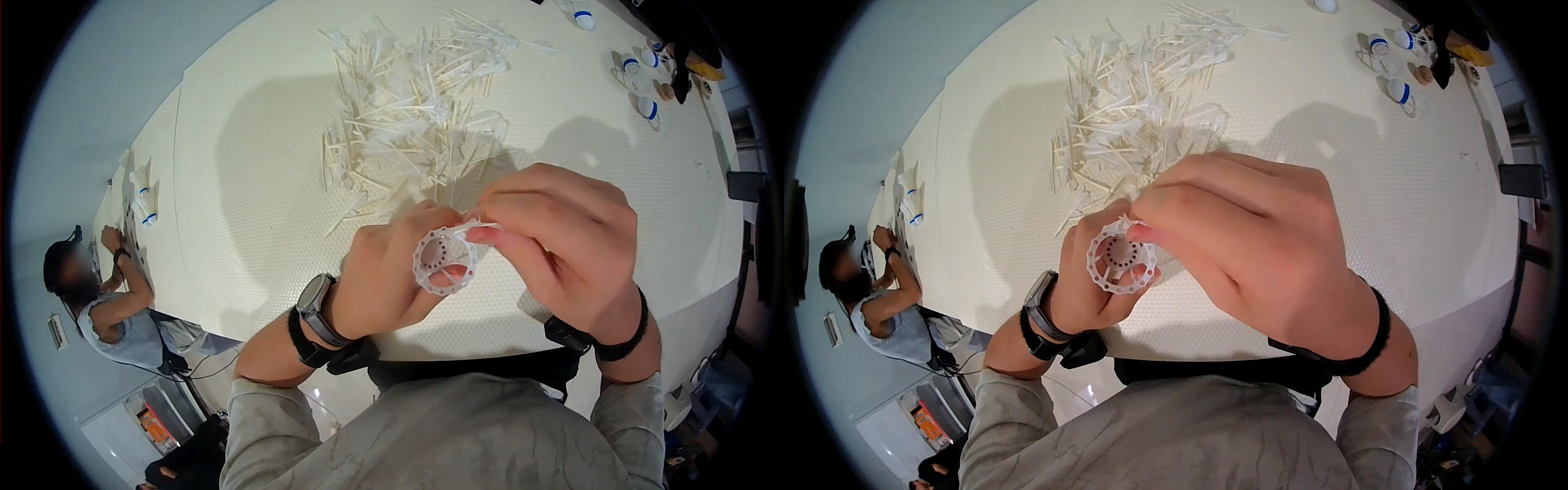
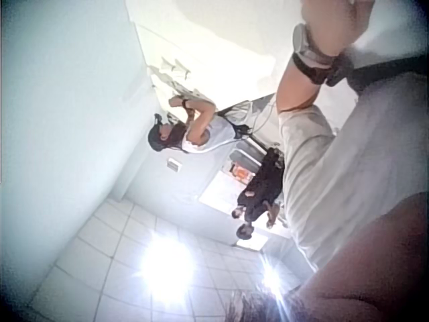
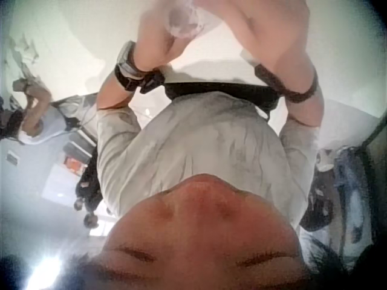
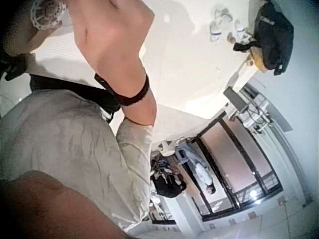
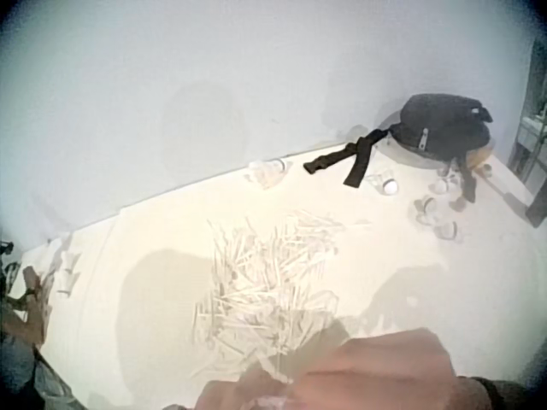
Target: The person assembles badminton shuttlecocks by hand. The person inserts individual feathers one by one into the pre-drilled holes of a shuttlecock base, securing them into the plastic frame to form the conical skirt.
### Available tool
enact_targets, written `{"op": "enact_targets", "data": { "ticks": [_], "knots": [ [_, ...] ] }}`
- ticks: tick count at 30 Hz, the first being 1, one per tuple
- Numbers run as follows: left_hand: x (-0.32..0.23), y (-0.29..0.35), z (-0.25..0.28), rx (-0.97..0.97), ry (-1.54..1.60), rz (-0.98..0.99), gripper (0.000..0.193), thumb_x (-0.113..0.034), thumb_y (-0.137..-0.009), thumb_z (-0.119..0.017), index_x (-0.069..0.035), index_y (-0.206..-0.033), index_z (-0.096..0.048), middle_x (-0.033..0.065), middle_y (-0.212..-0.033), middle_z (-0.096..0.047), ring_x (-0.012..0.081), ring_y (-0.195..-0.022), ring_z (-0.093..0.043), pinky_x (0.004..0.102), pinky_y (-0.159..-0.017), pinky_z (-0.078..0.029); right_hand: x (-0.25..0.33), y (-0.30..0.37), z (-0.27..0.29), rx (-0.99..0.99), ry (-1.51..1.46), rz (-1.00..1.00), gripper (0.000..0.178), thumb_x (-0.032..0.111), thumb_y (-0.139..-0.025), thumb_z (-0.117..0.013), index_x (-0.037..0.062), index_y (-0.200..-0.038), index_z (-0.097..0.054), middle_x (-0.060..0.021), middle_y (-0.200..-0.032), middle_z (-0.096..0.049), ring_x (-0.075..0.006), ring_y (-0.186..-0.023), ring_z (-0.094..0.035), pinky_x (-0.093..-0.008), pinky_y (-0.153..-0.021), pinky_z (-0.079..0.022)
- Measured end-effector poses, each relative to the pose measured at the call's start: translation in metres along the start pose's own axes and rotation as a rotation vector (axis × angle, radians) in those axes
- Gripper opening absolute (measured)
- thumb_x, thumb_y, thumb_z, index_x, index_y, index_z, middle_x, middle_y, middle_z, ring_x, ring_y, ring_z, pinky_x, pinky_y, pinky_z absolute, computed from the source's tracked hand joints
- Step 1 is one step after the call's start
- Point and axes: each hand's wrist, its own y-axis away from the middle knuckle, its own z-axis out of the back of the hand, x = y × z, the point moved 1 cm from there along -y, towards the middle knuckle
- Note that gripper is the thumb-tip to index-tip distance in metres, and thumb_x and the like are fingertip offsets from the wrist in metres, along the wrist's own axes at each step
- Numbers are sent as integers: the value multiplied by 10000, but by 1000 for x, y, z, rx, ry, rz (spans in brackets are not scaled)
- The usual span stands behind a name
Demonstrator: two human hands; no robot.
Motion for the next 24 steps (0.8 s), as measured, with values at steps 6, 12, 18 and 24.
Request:
{"op": "enact_targets", "data": {
  "ticks": [6,12,18,24],
  "knots": [
    [7,4,-1,21,-20,-16,538,-140,-873,-721,47,-1282,-428,209,-1051,-645,284,-798,-673,355,-709,-525,-1,0,-4,0,-33,2,168,-52,-730,-760,-19,-881,-694,-126,-820,-689,-210,-627,-635,-285,-540,-483],
    [2,7,-2,36,25,83,521,-180,-897,-688,45,-1289,-428,217,-1115,-638,327,-818,-678,366,-736,-532,-5,1,-6,-8,-77,-24,135,-52,-730,-754,-19,-852,-704,-115,-804,-683,-201,-614,-613,-278,-524,-458],
    [3,4,-2,34,-20,26,518,-148,-887,-692,46,-1291,-431,206,-1118,-632,293,-830,-674,360,-735,-528,-6,0,-7,-16,-104,-26,130,-54,-727,-755,-20,-843,-706,-115,-796,-680,-202,-614,-609,-278,-524,-452],
    [1,5,-4,28,-4,84,484,-82,-877,-673,44,-1278,-434,175,-1058,-597,246,-815,-636,345,-725,-512,-9,1,-6,11,-106,-38,127,-43,-749,-753,-18,-863,-703,-115,-795,-680,-204,-623,-607,-278,-547,-459]
  ]
}}
